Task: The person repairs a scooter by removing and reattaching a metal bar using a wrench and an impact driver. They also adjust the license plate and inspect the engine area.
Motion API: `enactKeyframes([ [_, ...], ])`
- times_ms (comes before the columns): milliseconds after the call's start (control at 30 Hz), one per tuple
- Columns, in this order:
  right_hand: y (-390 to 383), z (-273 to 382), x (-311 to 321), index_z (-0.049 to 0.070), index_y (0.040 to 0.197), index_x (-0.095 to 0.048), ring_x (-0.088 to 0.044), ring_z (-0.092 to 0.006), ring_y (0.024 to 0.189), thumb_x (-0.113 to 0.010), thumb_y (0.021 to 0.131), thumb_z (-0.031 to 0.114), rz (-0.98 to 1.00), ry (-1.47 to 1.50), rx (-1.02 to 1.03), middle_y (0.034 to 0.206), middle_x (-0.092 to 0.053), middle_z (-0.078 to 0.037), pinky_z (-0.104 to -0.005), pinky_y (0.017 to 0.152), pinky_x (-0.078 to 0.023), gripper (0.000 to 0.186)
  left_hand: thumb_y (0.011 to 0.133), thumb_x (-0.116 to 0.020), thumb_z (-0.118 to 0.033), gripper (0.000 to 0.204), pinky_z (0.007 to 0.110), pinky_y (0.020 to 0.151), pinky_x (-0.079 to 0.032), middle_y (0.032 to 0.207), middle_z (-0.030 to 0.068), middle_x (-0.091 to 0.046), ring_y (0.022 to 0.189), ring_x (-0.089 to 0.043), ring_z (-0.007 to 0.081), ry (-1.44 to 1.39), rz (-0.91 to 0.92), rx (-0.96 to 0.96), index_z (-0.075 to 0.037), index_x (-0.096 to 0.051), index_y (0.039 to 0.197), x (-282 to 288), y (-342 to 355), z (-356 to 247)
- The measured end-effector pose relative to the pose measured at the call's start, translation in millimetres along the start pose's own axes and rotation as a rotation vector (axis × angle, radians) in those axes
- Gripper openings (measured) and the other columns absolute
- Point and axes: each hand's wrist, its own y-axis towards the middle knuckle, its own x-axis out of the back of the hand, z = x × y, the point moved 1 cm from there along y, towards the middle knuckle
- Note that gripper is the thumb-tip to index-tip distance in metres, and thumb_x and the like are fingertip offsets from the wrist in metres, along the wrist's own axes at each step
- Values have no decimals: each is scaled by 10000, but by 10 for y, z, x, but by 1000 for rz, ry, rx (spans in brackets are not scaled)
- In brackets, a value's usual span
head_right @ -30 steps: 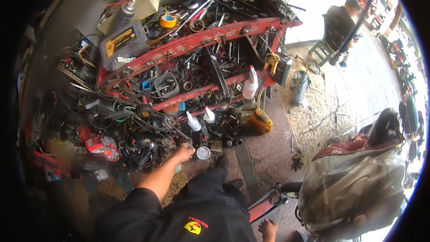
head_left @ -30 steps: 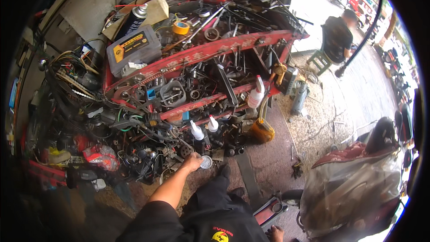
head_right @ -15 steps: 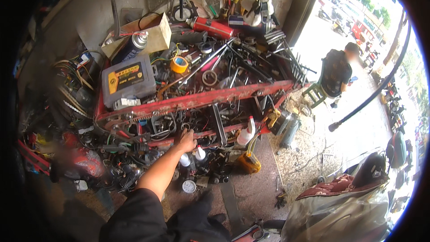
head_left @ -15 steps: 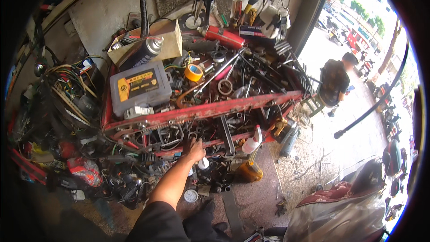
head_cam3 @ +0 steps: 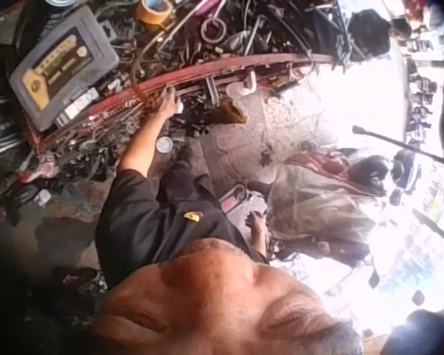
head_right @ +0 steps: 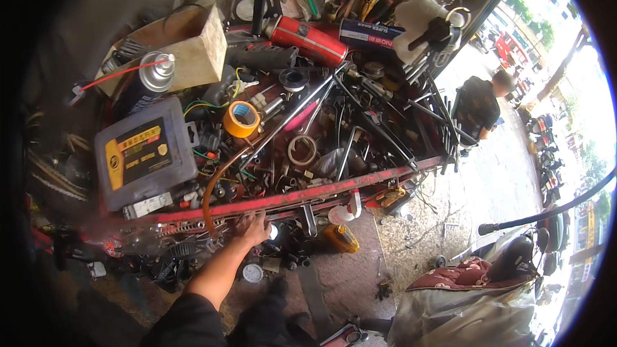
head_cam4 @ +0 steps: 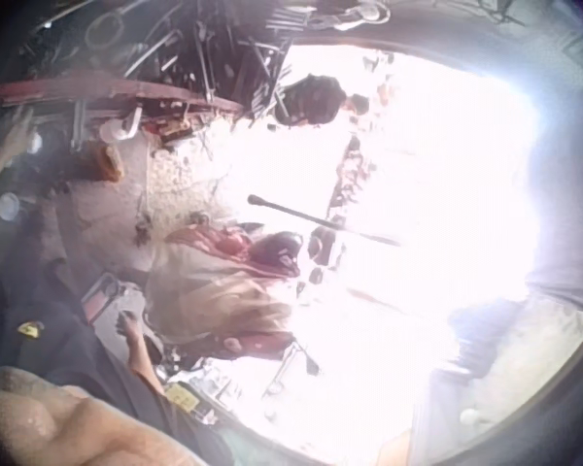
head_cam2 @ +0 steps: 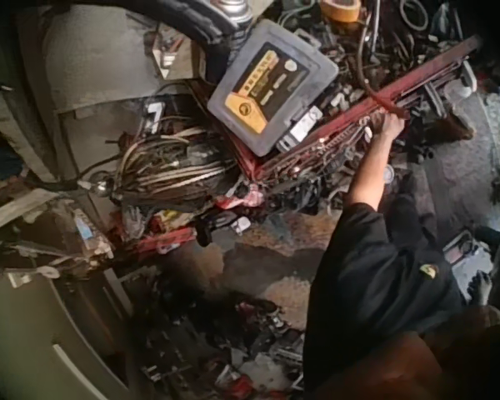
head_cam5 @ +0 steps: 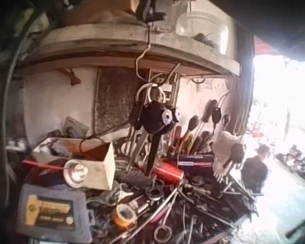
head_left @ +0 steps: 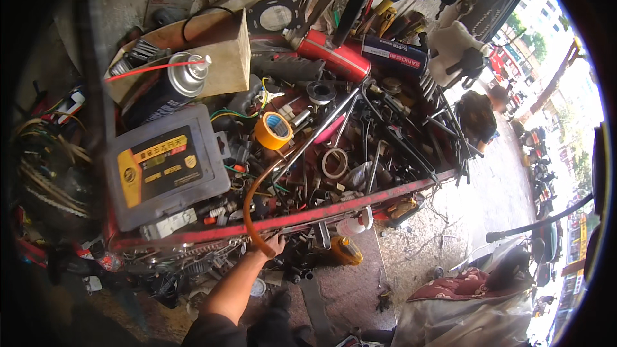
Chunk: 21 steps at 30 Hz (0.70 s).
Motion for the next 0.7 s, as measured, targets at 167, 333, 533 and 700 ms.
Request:
enactKeyframes([
  [167,6,645,-360,38,1115,-601,-615,-185,590,-640,897,226,2,-95,131,769,-622,-76,-312,495,-518,290,858,-544,-374,392,478,896,-490,1081,198,-652,1020,-620,382,56,167,30,-104,-634,1128,-54,61,-11],
  [333,-77,1019,-668,43,1126,-618,-618,-168,580,-662,881,217,-10,-315,438,775,-639,-81,-295,491,-514,303,834,-567,-377,388,484,859,-493,1089,184,-636,1021,-610,377,68,141,18,-111,-629,1110,-40,62,-57],
  [533,-181,952,-688,-11,1039,-609,-612,-184,570,-638,888,186,14,-165,239,750,-620,-91,-314,475,-510,249,806,-594,-380,386,492,815,-497,1098,168,-616,1023,-599,372,95,74,11,-119,-623,1089,2,21,-56],
  [700,-223,796,-549,-52,1086,-589,-670,-254,683,-630,896,190,-31,-220,85,828,-646,-135,-377,582,-566,310,783,-617,-383,387,498,779,-500,1106,155,-600,1024,-590,367,129,6,10,-126,-618,1072,10,28,-42],
])
